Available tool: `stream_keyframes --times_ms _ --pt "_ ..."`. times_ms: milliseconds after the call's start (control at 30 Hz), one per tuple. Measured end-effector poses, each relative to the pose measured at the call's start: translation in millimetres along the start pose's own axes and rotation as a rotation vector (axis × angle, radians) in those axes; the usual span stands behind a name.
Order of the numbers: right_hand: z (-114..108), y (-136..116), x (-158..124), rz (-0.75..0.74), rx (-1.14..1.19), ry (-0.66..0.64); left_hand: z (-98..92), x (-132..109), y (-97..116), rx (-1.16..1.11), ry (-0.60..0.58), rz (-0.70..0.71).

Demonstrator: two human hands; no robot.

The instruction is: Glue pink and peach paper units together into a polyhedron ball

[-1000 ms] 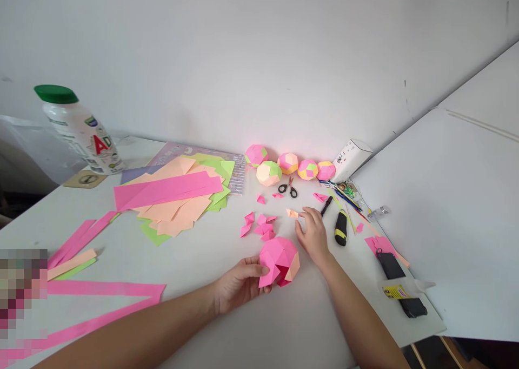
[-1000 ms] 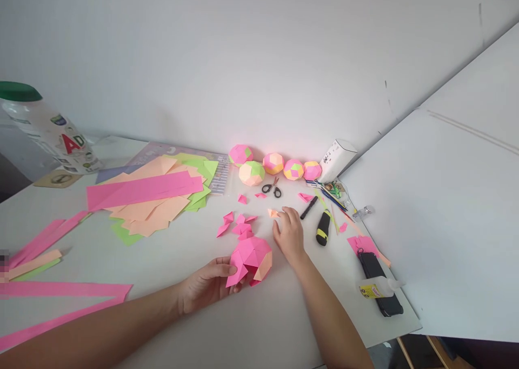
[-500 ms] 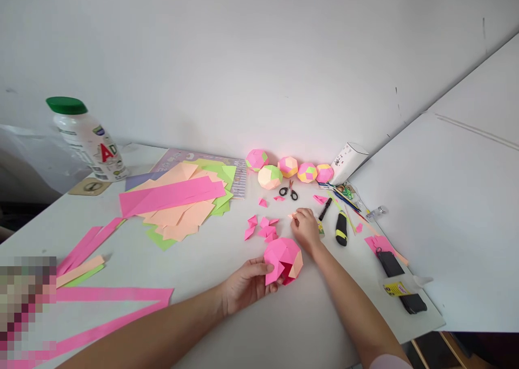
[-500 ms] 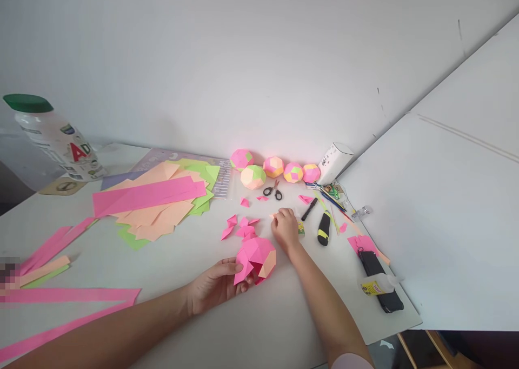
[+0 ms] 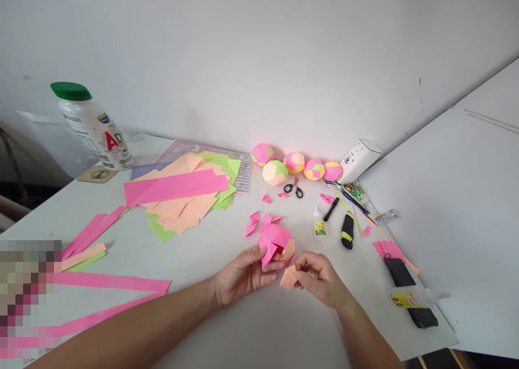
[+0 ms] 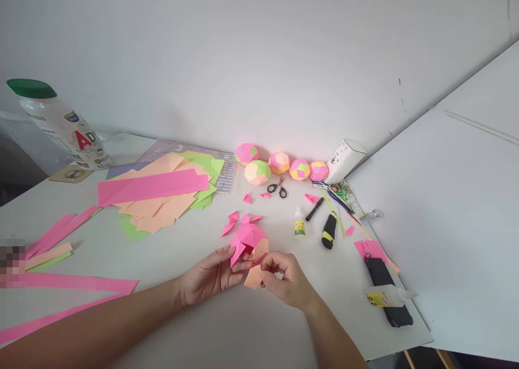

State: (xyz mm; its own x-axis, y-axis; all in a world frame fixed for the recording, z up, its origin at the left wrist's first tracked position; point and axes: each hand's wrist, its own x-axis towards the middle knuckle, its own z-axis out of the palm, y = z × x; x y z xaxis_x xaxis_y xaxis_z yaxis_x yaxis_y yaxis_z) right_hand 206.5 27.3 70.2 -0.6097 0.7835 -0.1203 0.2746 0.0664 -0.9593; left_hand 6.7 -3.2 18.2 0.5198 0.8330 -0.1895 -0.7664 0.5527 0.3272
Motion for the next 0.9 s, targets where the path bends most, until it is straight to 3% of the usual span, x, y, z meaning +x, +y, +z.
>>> stream_keyframes --times_ms 100,300,533,633,700,800,833,900 --pt "9 4 4 -0.022 -0.079 0.083 5.6 -1 1 0.041 -0.075 0.016" --pt "8 8 8 -0.054 -0.180 0.167 1.9 1 0 0.050 -0.061 0.000" --pt "14 7 6 -0.020 -0.222 0.142 -2.7 1 -2 0.036 0.023 -0.039" --pt "4 8 5 -0.017 -0.253 0.123 -3.3 0 -3 -0.006 0.071 -0.035" --pt "-10 13 8 -0.060 -0.317 0.266 -4.0 0 -3 -0.027 0.091 -0.041" --pt "-35 33 23 -0.203 -0.576 0.756 -4.6 0 -4 -0.039 0.116 -0.051" --pt "-42 41 29 -0.217 -0.705 0.830 -4.4 0 -4 -0.032 0.125 -0.044" --pt "-52 58 42 -0.147 -0.906 0.845 -3.7 -1 -5 0.005 0.145 -0.054"
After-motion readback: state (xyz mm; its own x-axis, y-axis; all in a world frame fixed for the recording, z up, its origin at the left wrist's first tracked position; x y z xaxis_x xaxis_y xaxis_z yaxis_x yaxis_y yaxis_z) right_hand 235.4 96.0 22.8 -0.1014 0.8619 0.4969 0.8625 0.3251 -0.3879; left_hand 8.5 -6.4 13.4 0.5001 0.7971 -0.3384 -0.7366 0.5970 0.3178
